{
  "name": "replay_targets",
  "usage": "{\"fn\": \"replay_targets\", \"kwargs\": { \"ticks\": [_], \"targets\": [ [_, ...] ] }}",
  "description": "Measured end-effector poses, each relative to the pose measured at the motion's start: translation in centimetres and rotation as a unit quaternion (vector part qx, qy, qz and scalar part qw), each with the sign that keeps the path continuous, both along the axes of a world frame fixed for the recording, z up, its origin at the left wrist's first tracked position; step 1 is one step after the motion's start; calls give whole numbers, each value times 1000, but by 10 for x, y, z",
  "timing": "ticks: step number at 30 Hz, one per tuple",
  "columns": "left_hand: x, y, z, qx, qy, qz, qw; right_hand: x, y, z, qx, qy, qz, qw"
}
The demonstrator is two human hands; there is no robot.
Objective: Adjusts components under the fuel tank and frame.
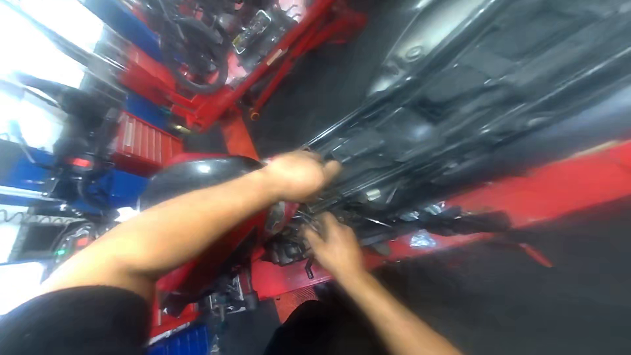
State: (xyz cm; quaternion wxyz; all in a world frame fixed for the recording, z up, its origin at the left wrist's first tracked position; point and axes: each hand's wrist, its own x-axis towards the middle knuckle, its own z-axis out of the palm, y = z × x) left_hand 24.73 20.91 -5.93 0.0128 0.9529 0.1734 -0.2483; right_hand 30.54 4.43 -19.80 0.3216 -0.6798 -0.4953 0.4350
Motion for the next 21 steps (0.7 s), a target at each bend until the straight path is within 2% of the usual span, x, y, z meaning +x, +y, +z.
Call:
{"fn": "replay_targets", "kwargs": {
  "ticks": [5, 7, 9, 10, 11, 12, 13, 14, 16, 17, 18, 19, 21],
  "targets": [
    [9, -21, -28, 21, 27, 19, 999, 4, -5, -12, -2, 83, -41, 996],
    [11, -26, -20, 21, 28, 32, 999, 5, -7, -11, -16, 102, -36, 994],
    [6, -33, 7, 32, -63, 55, 996, 8, -1, -6, -58, 142, -27, 988],
    [0, -43, 22, 28, -120, 89, 988, 10, 1, -5, -76, 172, -29, 982],
    [-9, -60, 35, 6, -163, 157, 974, 12, 1, -5, -85, 206, -31, 974],
    [-22, -84, 40, -36, -202, 259, 944, 15, 0, -4, -88, 243, -37, 965],
    [-36, -110, 33, -101, -241, 380, 887, 18, 1, -3, -89, 279, -43, 955],
    [-50, -132, 13, -175, -270, 497, 806, 22, 3, -1, -94, 302, -41, 948],
    [-69, -158, -50, -307, -332, 663, 597, 29, 10, 2, -115, 299, -23, 947],
    [-70, -162, -77, -352, -373, 700, 497, 31, 13, 3, -130, 289, -17, 948],
    [-66, -165, -95, -392, -413, 712, 411, 32, 13, 5, -143, 283, -14, 948],
    [-59, -165, -105, -427, -449, 706, 343, 34, 14, 8, -152, 274, -12, 950],
    [-44, -160, -110, -463, -497, 695, 237, 36, 19, 14, -161, 253, -14, 954]
  ]
}}
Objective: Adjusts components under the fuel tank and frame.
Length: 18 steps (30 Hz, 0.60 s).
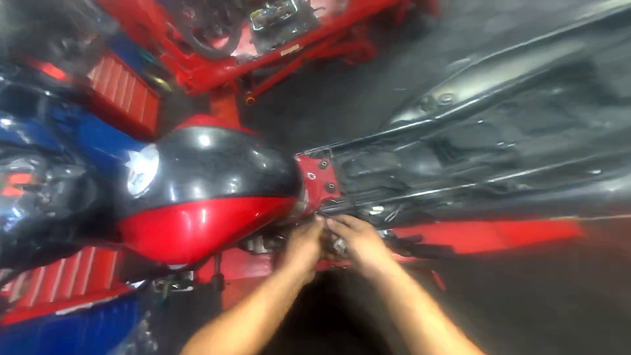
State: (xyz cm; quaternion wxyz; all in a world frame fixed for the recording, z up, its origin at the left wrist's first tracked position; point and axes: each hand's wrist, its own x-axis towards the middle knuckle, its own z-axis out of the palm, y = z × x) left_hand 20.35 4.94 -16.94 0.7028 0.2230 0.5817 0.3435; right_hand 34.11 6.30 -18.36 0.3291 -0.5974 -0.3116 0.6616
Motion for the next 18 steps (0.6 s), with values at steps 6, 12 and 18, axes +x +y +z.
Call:
{"fn": "replay_targets", "kwargs": {
  "ticks": [6, 12, 18],
  "targets": [
    [0, 5, -8, -15, -106, 62, 992, 8, -6, 15, 40, -85, 22, 995],
    [-14, 5, -16, -14, -182, 48, 982, 44, -22, 20, 118, 132, 119, 977],
    [-24, 1, -18, -20, -214, 34, 976, 23, -20, 27, 302, -249, 154, 907]
  ]
}}
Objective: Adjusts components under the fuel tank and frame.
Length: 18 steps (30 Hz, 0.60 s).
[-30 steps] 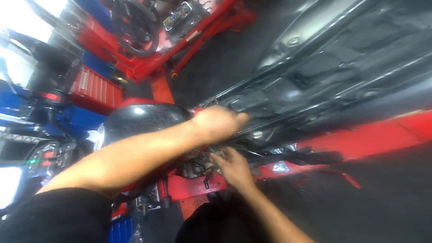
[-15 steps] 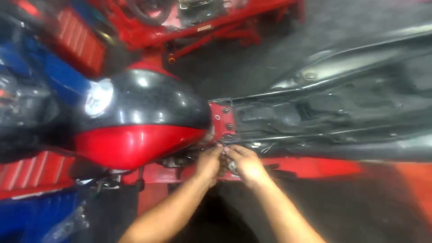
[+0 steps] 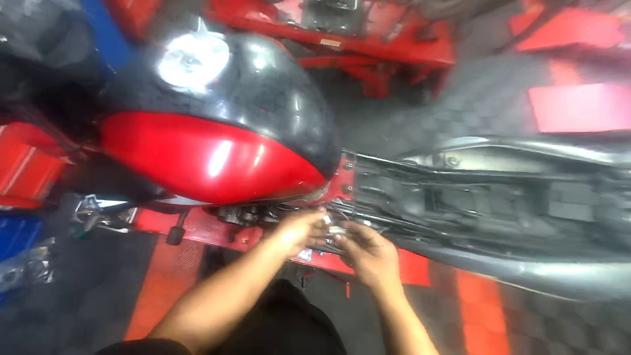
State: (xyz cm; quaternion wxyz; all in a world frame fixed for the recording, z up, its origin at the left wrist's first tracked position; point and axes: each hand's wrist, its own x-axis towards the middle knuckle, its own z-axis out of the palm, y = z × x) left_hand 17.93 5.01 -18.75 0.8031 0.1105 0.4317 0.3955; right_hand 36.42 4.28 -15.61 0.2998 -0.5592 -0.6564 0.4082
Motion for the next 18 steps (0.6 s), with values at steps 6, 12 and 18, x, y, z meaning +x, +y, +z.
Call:
{"fn": "replay_targets", "kwargs": {
  "ticks": [6, 12, 18],
  "targets": [
    [1, 4, 1, -37, -39, 32, 998, -23, -15, -26, 156, -5, -62, 986],
    [5, 6, 4, -50, -25, 58, 997, -37, -22, -28, 111, 94, -148, 978],
    [9, 7, 7, -66, -25, 86, 994, -39, -17, -33, 132, 70, -158, 976]
  ]
}}
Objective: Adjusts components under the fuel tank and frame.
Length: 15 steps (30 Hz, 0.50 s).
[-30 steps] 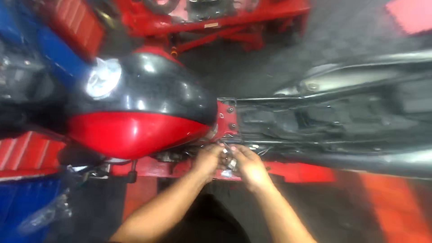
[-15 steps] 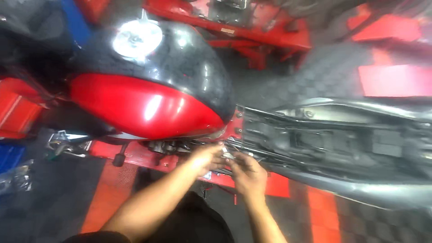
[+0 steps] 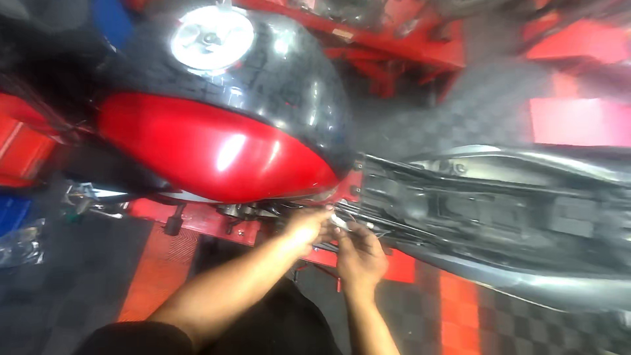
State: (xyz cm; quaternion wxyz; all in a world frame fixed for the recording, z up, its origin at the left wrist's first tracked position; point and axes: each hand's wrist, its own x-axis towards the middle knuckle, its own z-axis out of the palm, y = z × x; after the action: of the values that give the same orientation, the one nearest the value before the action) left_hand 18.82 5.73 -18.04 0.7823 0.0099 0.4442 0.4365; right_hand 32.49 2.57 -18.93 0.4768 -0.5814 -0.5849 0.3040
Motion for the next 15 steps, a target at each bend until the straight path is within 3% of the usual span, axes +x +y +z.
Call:
{"fn": "replay_targets", "kwargs": {
  "ticks": [4, 10, 15],
  "targets": [
    [1, 1, 1, -4, 14, 9, 1000, -4, -1, -2, 7, -40, -13, 999],
    [8, 1, -3, 0, 50, 22, 999, -16, -5, -3, -10, 5, -51, 999],
    [10, 1, 1, 5, 50, 18, 999, -3, -1, -7, 64, -82, -6, 995]
  ]
}}
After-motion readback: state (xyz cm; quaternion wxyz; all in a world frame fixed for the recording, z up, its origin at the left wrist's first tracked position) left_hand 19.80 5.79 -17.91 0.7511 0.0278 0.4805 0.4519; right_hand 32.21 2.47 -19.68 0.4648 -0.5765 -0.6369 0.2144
